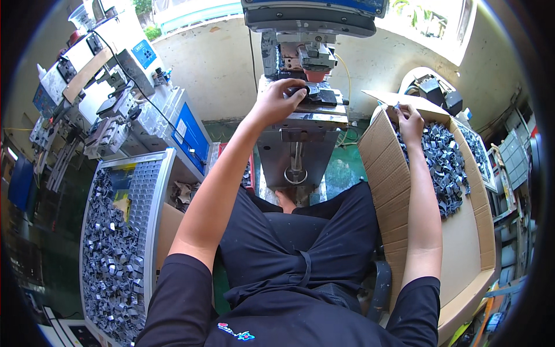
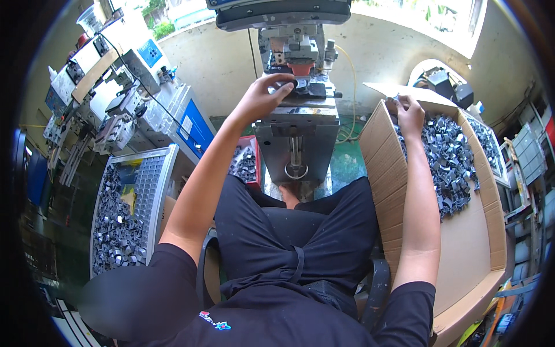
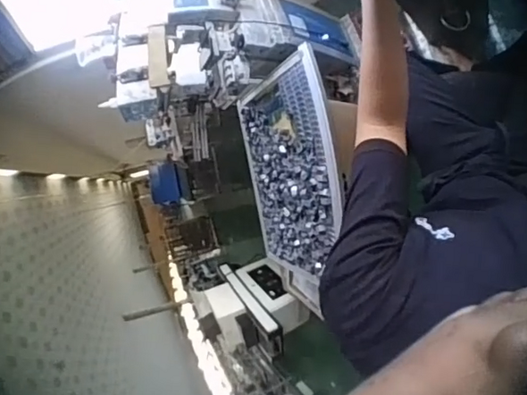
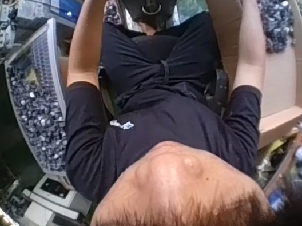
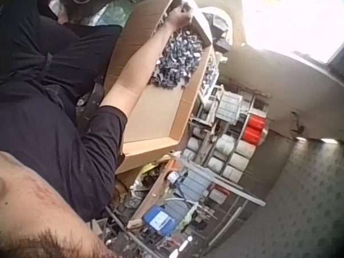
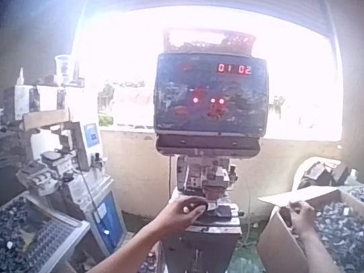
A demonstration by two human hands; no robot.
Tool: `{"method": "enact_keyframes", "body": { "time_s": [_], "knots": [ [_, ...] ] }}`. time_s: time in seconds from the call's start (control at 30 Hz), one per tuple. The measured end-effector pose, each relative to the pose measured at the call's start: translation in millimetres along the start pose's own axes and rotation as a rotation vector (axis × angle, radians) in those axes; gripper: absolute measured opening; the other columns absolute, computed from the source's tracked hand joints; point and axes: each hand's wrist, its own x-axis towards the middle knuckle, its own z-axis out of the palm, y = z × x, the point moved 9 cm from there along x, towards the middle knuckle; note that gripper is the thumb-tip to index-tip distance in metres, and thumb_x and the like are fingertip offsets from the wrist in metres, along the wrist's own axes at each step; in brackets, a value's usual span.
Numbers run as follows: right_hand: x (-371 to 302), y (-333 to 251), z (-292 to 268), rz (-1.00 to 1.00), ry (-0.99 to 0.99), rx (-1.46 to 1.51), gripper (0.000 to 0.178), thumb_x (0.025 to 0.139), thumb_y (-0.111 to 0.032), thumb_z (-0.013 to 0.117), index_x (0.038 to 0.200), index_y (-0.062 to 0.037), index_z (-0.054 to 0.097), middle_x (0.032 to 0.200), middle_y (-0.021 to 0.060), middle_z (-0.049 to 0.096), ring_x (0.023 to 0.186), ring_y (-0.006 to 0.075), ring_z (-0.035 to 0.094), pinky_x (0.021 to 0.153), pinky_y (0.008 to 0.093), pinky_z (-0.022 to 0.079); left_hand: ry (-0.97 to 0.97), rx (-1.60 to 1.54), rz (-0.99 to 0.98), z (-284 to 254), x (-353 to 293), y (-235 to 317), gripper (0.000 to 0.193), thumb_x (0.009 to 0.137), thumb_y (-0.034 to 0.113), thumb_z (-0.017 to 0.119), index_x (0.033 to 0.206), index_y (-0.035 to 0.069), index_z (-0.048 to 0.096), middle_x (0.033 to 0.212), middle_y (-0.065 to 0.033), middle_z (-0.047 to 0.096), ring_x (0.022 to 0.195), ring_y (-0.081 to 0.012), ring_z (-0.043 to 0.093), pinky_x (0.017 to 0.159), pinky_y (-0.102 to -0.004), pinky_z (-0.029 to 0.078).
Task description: The recorder is picking up small plastic components and placing them onto a pad printing machine for marking.
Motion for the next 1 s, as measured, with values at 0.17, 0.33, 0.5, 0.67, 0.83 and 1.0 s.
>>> {"method": "enact_keyframes", "body": {
  "time_s": [0.17,0.33,0.5,0.67,0.83,1.0],
  "knots": [
    [-3,6,1,0.011,-0.015,0.06,0.02,0.086,-0.011,0.072,0.103,-0.0014,0.069,0.094,0.0129,0.074,0.088,0.0216,0.073,0.078,0.0315,0.055,-0.017,-0.021,0.009,0,-1,4,0.046,0.085,0.036,0.072,0.118,0.005,0.068,0.108,-0.0157,0.067,0.1,-0.0235,0.063,0.09,-0.0352,0.048],
    [-7,0,-2,-0.002,0.01,0.075,0.02,0.086,-0.013,0.071,0.103,-0.0033,0.069,0.094,0.0131,0.074,0.088,0.0242,0.073,0.08,0.0342,0.054,0.023,0.059,0.035,-2,-1,1,0.054,0.08,0.041,0.075,0.119,0.005,0.067,0.107,-0.0167,0.066,0.1,-0.0238,0.062,0.09,-0.0351,0.048],
    [-8,-17,-6,-0.027,-0.002,0.072,0.02,0.088,-0.012,0.068,0.107,-0.0051,0.069,0.097,0.0139,0.073,0.088,0.0256,0.072,0.079,0.0347,0.054,0.011,0.093,0.017,2,2,-2,0.052,0.082,0.044,0.072,0.122,0.012,0.068,0.112,-0.0154,0.065,0.104,-0.0252,0.059,0.093,-0.0365,0.046],
    [-15,-60,-1,-0.089,-0.088,0.099,0.019,0.091,-0.01,0.064,0.109,-0.0064,0.069,0.093,0.0159,0.072,0.081,0.0258,0.072,0.073,0.0348,0.054,-0.014,0.242,-0.085,5,2,-8,0.055,0.082,0.055,0.065,0.127,0.024,0.064,0.126,-0.011,0.061,0.124,-0.0248,0.051,0.109,-0.0385,0.036],
    [-19,-80,-3,-0.212,-0.109,0.079,0.017,0.093,-0.013,0.063,0.107,-0.0045,0.068,0.09,0.0151,0.072,0.078,0.0274,0.071,0.07,0.0362,0.054,-0.026,0.215,-0.039,6,1,-6,0.055,0.084,0.054,0.064,0.127,0.021,0.061,0.124,-0.0107,0.062,0.123,-0.0249,0.053,0.108,-0.039,0.036],
    [-19,-85,-6,-0.194,-0.107,0.07,0.017,0.093,-0.013,0.063,0.107,-0.0057,0.067,0.091,0.015,0.072,0.076,0.0276,0.071,0.068,0.036,0.054,0.001,0.173,-0.028,0,0,-10,0.056,0.087,0.053,0.061,0.124,0.01,0.059,0.117,-0.0094,0.066,0.109,-0.0259,0.063,0.1,-0.0361,0.041]
  ]
}}
